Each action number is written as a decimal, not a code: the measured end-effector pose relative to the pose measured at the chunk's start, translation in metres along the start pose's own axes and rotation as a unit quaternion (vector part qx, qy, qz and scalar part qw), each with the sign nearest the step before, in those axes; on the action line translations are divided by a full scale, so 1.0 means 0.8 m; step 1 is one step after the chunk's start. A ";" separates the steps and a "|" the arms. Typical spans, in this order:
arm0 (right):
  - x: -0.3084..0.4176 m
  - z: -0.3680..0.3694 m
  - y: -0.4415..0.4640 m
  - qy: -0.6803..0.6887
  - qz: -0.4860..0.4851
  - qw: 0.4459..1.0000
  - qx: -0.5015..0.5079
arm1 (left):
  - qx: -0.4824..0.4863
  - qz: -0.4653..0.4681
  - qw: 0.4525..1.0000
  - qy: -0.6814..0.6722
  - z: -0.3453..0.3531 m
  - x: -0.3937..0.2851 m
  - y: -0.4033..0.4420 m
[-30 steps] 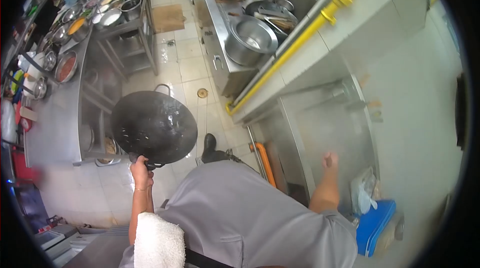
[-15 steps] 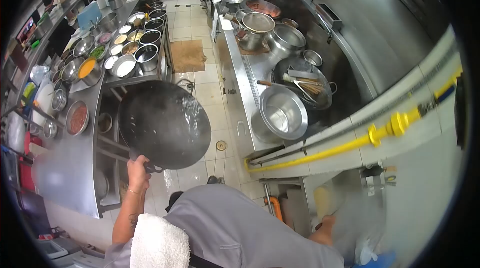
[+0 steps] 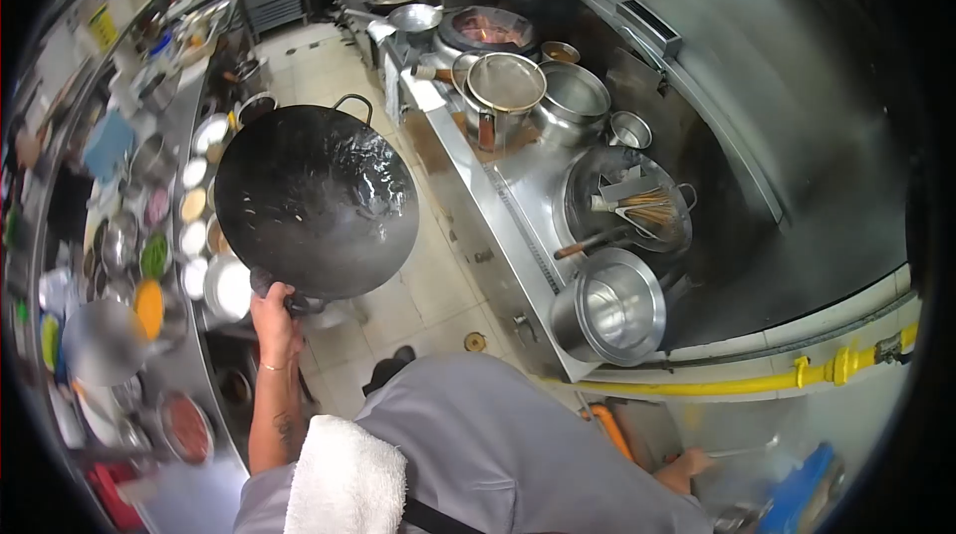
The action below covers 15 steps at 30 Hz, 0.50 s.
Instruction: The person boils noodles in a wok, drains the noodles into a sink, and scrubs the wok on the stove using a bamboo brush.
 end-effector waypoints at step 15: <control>-0.025 0.055 -0.398 0.279 0.333 0.852 -0.292 | 0.069 -0.040 0.992 0.096 0.291 -0.146 0.412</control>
Point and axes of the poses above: each hand's wrist, its own y-axis towards the middle knuckle, its own z-axis out of the palm, x = y × z, the point moved 4 cm from there along y, towards the middle knuckle, and after that the axes turned 2 degrees about -z, right-handed, at the moved point
